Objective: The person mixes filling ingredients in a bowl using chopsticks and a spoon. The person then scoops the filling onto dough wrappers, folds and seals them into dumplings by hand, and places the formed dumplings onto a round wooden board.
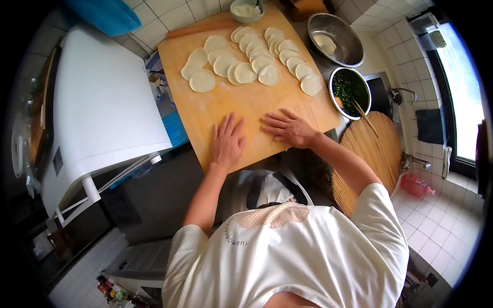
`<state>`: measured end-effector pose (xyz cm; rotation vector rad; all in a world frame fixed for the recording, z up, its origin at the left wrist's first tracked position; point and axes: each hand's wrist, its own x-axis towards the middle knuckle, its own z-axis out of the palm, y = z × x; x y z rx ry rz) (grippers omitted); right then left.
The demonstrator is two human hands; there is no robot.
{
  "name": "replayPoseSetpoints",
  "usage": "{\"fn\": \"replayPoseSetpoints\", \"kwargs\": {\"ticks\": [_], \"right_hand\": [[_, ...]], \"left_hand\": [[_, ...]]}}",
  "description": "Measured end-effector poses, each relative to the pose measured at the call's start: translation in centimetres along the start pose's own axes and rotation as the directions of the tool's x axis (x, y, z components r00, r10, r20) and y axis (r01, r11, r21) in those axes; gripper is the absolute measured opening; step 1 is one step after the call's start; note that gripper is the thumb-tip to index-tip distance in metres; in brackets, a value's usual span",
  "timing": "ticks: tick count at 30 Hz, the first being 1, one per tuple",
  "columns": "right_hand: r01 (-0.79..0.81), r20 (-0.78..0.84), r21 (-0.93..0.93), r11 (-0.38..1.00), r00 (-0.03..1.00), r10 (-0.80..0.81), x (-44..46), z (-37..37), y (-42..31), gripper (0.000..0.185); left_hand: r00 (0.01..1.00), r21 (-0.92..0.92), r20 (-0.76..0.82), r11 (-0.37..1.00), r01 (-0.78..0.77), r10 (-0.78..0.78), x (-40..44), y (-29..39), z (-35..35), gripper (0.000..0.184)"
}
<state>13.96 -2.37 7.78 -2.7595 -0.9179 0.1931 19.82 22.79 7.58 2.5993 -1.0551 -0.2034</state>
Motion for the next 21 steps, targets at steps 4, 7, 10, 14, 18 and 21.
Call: {"fn": "replayPoseSetpoints", "kwargs": {"ticks": [4,7,10,14,18,21], "right_hand": [[-0.410,-0.104,0.429,0.805,0.863,0.495,2.2,-2.7,0.0,0.038],[-0.138,-0.203,0.941,0.310,0.506,0.839,6.5,0.6,-2.0,0.036],[0.367,-0.086,0.920,-0.136,0.529,0.844,9.2,-1.2,-5.1,0.043],[0.104,-0.117,0.991,0.084,0.373,0.920,3.1,-1.4,-0.6,0.043],[0.288,0.164,0.943,-0.169,0.043,0.986,-7.9,-0.3,1.6,0.036],[0.350,0.239,0.920,-0.176,-0.145,0.960,-15.1,2.2,2.2,0.039]], "left_hand": [[0.938,-0.147,-0.239,0.964,0.223,-0.253,3.6,-1.7,0.3,0.051],[0.961,-0.163,-0.277,0.986,-0.032,-0.015,6.5,1.8,-1.4,0.048],[0.972,-0.786,0.152,0.575,0.228,-0.178,8.6,6.1,-1.7,0.048],[0.975,-0.869,0.152,0.492,0.053,0.163,5.1,8.9,-2.1,0.048],[0.926,-0.905,0.355,0.296,0.306,0.127,4.9,7.6,1.6,0.045],[0.926,-0.894,0.370,0.300,0.332,0.078,6.8,7.4,2.9,0.040]]}}
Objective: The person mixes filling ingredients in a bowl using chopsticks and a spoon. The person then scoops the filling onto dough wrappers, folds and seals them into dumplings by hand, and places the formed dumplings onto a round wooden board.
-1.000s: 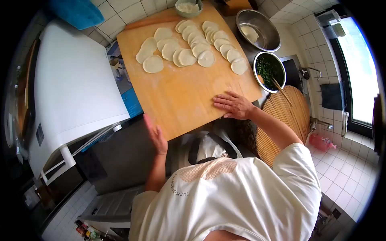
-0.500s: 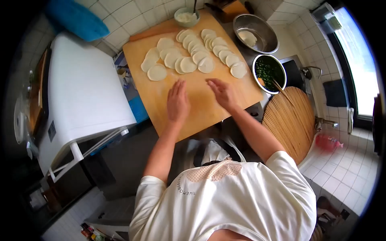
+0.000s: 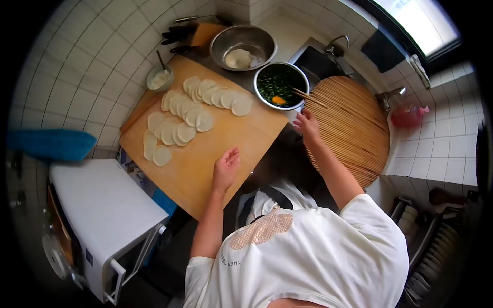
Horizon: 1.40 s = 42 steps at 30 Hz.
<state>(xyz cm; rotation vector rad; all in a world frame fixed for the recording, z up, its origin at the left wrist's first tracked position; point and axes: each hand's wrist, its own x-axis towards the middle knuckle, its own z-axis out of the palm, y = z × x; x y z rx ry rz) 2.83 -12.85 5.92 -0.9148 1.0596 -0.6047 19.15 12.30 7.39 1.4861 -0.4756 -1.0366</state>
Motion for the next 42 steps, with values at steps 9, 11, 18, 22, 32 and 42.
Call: {"fn": "replayPoseSetpoints", "kwargs": {"ticks": [9,11,18,22,32,42], "right_hand": [[0.640,0.120,-0.477,0.602,0.726,-0.677,7.8,-1.7,-3.5,0.019],[0.673,0.240,-0.607,0.423,0.663,-0.709,7.1,-1.1,-6.4,0.013],[0.505,0.267,-0.366,0.782,0.862,-0.432,4.8,-3.4,-12.6,0.025],[0.359,0.240,-0.266,0.894,0.923,-0.300,5.3,-3.5,-13.2,0.031],[0.230,0.074,-0.238,0.944,0.973,-0.218,10.7,3.0,-8.4,0.032],[0.209,0.095,-0.446,0.871,0.978,-0.186,5.4,0.4,-15.2,0.032]], "left_hand": [[0.997,0.402,0.070,0.913,-0.064,0.039,13.8,1.8,5.6,0.037],[0.999,0.434,0.030,0.900,-0.051,0.042,16.7,1.1,6.2,0.038],[0.976,0.260,-0.174,0.950,0.171,-0.128,18.7,4.4,9.2,0.024],[0.966,0.251,-0.201,0.944,0.213,-0.164,19.7,4.3,9.0,0.021],[0.980,0.251,-0.172,0.958,0.139,-0.097,20.0,4.0,9.1,0.016],[0.974,0.117,-0.151,0.976,0.185,-0.167,20.4,3.9,8.7,0.015]]}}
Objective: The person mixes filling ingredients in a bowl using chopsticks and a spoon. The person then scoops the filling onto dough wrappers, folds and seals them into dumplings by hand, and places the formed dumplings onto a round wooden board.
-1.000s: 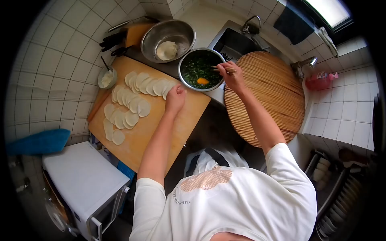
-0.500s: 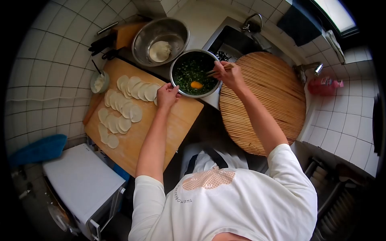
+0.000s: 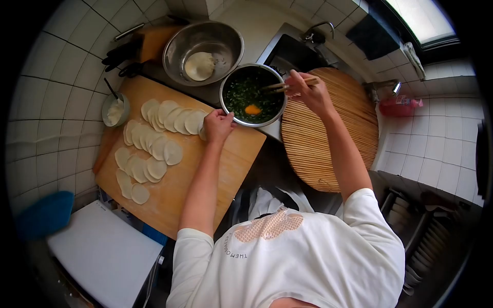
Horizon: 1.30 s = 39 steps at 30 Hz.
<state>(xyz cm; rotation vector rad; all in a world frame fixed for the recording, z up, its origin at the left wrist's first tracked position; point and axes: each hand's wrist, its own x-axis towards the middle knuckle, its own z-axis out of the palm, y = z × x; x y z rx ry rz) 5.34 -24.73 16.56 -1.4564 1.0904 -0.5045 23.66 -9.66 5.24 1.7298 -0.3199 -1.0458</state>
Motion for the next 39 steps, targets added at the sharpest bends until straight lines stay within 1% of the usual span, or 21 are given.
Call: {"fn": "replayPoseSetpoints", "kwargs": {"ticks": [3,7,9,10,14,16,17,19,20,21,23,24,25,27,29,31,32,33,35,37,39], "right_hand": [[0.028,-0.052,-0.066,0.997,0.998,-0.031,-0.8,-0.5,0.3,0.034],[-0.051,-0.023,-0.091,0.995,0.999,0.049,0.1,0.7,3.7,0.036],[-0.095,-0.014,0.068,0.993,0.995,0.097,-0.5,1.6,4.0,0.035],[-0.099,-0.003,0.110,0.989,0.995,0.100,-0.7,1.8,4.0,0.035],[-0.044,0.003,0.142,0.989,0.999,0.044,-2.0,2.9,2.4,0.032],[0.030,0.112,0.012,0.999,0.993,-0.031,-1.9,3.5,3.7,0.026],[0.026,0.113,0.014,1.000,0.993,-0.028,-1.9,3.5,4.4,0.026],[0.045,0.078,-0.064,0.997,0.996,-0.039,-1.9,3.2,5.6,0.022],[0.111,0.049,-0.088,0.990,0.993,-0.107,-1.8,2.5,6.1,0.022],[0.110,0.052,-0.087,0.990,0.993,-0.106,-1.9,1.8,6.0,0.022],[0.082,0.010,0.030,0.996,0.997,-0.083,-2.2,0.4,5.1,0.022],[0.104,-0.014,-0.040,0.994,0.994,-0.105,-2.6,-0.1,3.6,0.022],[0.102,-0.014,-0.041,0.994,0.995,-0.102,-2.6,-0.3,3.5,0.022],[0.139,-0.029,-0.193,0.971,0.989,-0.147,-1.9,-0.6,3.3,0.024],[0.122,-0.013,-0.217,0.969,0.992,-0.127,-1.4,0.1,4.8,0.025],[0.006,0.058,-0.007,1.000,0.998,-0.006,-1.8,1.5,4.7,0.024],[-0.041,0.048,0.087,0.995,0.998,0.037,-2.1,1.9,4.3,0.024],[-0.042,0.050,0.089,0.995,0.998,0.038,-2.3,2.4,3.9,0.024],[0.026,0.062,0.150,0.988,0.997,-0.036,-2.7,3.3,3.3,0.024],[0.032,0.088,0.118,0.993,0.995,-0.042,-3.0,4.0,3.3,0.022],[0.145,0.165,-0.062,0.987,0.977,-0.133,-3.0,4.5,4.4,0.021]], "left_hand": [[0.999,-0.018,0.006,0.999,0.031,-0.031,-0.1,0.3,0.0,0.015],[0.999,-0.036,0.035,0.999,0.006,-0.004,0.2,-0.1,-0.2,0.014],[1.000,-0.055,0.030,0.998,-0.003,0.005,0.0,-0.2,-0.2,0.014],[1.000,-0.050,0.024,0.999,0.004,-0.003,0.0,-0.4,-0.3,0.014],[0.999,-0.027,0.033,1.000,0.011,-0.011,0.1,0.0,-0.2,0.014],[0.999,-0.007,0.029,0.999,0.035,-0.035,0.2,-0.2,-0.1,0.014],[0.999,-0.040,0.030,0.999,0.017,-0.016,0.3,-0.3,-0.2,0.014],[1.000,-0.071,0.026,0.998,0.002,0.000,0.3,-0.4,-0.2,0.014],[1.000,-0.065,0.019,0.998,0.008,-0.007,0.4,-0.4,-0.2,0.014],[1.000,-0.059,0.014,0.998,0.016,-0.015,0.3,-0.4,-0.2,0.014],[1.000,-0.056,0.023,0.998,0.018,-0.016,0.3,-0.3,-0.2,0.014],[0.999,-0.056,0.031,0.998,0.018,-0.016,0.3,-0.4,-0.2,0.014],[0.999,-0.057,0.033,0.998,0.021,-0.019,0.3,-0.4,-0.2,0.014],[0.999,-0.070,0.034,0.997,0.030,-0.027,0.4,-0.4,-0.2,0.014],[0.999,-0.065,0.034,0.998,0.028,-0.026,0.3,-0.3,-0.2,0.014],[0.999,-0.058,0.030,0.998,0.028,-0.027,0.2,0.0,-0.2,0.014],[0.999,-0.058,0.033,0.998,0.034,-0.032,0.1,0.1,-0.2,0.014],[0.999,-0.060,0.035,0.997,0.040,-0.038,0.0,0.1,-0.2,0.014],[0.999,-0.056,0.034,0.998,0.031,-0.029,0.1,0.0,-0.3,0.014],[0.999,-0.055,0.039,0.998,0.017,-0.015,0.2,0.0,-0.1,0.015],[0.999,-0.061,0.033,0.998,0.023,-0.021,0.2,0.0,-0.2,0.014]]}}
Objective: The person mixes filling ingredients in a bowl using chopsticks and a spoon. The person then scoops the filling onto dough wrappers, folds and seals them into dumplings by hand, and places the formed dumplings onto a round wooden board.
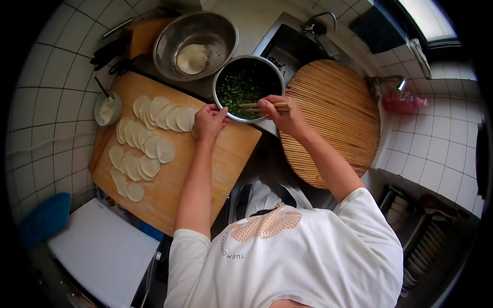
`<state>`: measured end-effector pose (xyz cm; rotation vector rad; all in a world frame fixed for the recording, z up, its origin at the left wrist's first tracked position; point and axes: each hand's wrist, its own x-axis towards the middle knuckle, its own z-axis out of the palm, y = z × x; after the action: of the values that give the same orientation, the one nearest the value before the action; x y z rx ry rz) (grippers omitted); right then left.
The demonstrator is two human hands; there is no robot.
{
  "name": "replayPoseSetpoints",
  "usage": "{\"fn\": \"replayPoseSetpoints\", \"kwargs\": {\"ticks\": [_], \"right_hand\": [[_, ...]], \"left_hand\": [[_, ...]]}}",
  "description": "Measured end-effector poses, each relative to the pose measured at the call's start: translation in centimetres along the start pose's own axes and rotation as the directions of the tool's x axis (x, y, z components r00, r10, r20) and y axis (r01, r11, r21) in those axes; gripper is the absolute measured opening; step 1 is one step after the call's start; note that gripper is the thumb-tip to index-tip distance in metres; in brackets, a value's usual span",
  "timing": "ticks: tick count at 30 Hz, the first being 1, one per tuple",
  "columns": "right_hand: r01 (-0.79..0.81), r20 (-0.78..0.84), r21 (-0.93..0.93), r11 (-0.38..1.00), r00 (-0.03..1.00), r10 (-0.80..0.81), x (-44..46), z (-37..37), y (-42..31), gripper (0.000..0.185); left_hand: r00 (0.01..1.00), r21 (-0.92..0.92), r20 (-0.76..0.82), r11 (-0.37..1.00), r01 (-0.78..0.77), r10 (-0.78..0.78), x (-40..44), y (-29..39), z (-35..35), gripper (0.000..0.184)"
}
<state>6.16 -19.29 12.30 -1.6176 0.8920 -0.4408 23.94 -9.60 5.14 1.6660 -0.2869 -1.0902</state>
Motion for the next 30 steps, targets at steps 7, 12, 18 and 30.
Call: {"fn": "replayPoseSetpoints", "kwargs": {"ticks": [7,12,18,30], "right_hand": [[-0.049,-0.153,-0.008,0.999,0.987,0.047,-0.8,-4.4,-1.3,0.022],[-0.114,-0.125,-0.061,0.992,0.986,0.106,0.0,-2.9,0.0,0.025],[-0.088,-0.109,0.207,0.974,0.988,0.112,-0.7,-0.6,-1.2,0.024],[0.132,-0.125,-0.417,0.899,0.972,-0.201,0.4,-4.8,-1.0,0.025]], "left_hand": [[0.999,0.002,0.040,1.000,0.008,-0.008,0.1,-0.1,-0.2,0.015],[1.000,0.004,0.004,1.000,-0.001,0.001,0.0,0.1,0.0,0.015],[0.999,-0.010,0.020,1.000,-0.028,0.028,0.1,-0.2,-0.1,0.015],[1.000,-0.011,0.022,1.000,-0.009,0.009,0.1,-0.1,-0.1,0.016]]}}
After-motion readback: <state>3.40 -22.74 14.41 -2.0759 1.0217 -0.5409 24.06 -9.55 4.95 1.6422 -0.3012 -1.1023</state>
